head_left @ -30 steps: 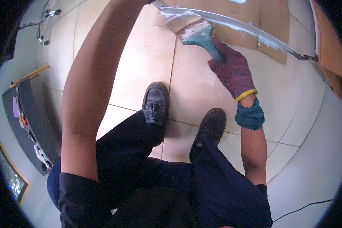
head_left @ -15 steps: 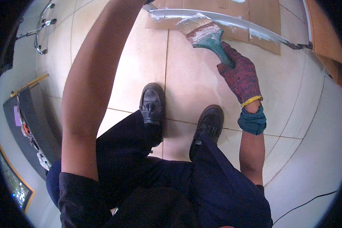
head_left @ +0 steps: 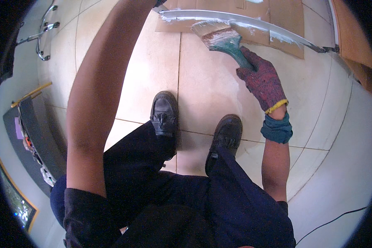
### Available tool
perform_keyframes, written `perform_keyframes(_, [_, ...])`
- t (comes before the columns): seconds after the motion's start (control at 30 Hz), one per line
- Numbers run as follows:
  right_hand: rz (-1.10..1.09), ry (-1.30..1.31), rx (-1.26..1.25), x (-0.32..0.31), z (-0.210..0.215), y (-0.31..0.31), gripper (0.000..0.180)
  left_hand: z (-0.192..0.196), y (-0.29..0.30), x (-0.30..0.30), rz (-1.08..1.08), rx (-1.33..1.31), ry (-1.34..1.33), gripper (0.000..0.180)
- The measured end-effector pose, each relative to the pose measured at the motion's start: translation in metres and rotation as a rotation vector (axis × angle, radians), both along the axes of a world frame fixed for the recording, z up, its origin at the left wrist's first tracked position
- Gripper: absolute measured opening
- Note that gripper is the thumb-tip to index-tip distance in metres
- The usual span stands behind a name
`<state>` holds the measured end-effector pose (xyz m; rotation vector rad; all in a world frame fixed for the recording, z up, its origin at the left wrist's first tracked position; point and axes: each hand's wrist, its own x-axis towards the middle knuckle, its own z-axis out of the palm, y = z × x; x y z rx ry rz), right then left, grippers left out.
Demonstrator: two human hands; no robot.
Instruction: The person sits on the floor and paints a metal frame white using a paintbrush and a small container of paint. They repeatedly dip the brush into the paint and apply it to the frame's edges and joints.
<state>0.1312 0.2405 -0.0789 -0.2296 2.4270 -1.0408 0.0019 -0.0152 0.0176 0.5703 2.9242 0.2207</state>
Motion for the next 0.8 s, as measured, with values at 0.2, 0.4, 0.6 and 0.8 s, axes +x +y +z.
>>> perform_keyframes(0.2, [-0.309,-0.403,-0.159,-0.002,0.027,0.008,0.053,0.019,0.017,0.017,0.487,0.776,-0.266,0.020])
perform_keyframes(0.4, [-0.342,-0.355,-0.091,0.016,0.045,0.019,0.053,0.010,0.007,0.013,0.526,0.685,-0.259,0.020])
perform_keyframes(0.6, [-0.153,-0.236,-0.165,0.007,0.025,0.000,0.053,0.004,0.014,0.008,0.476,0.719,-0.268,0.018])
perform_keyframes(0.8, [-0.333,-0.407,-0.172,-0.007,0.023,0.010,0.050,0.014,0.014,0.014,0.567,0.788,-0.319,0.017])
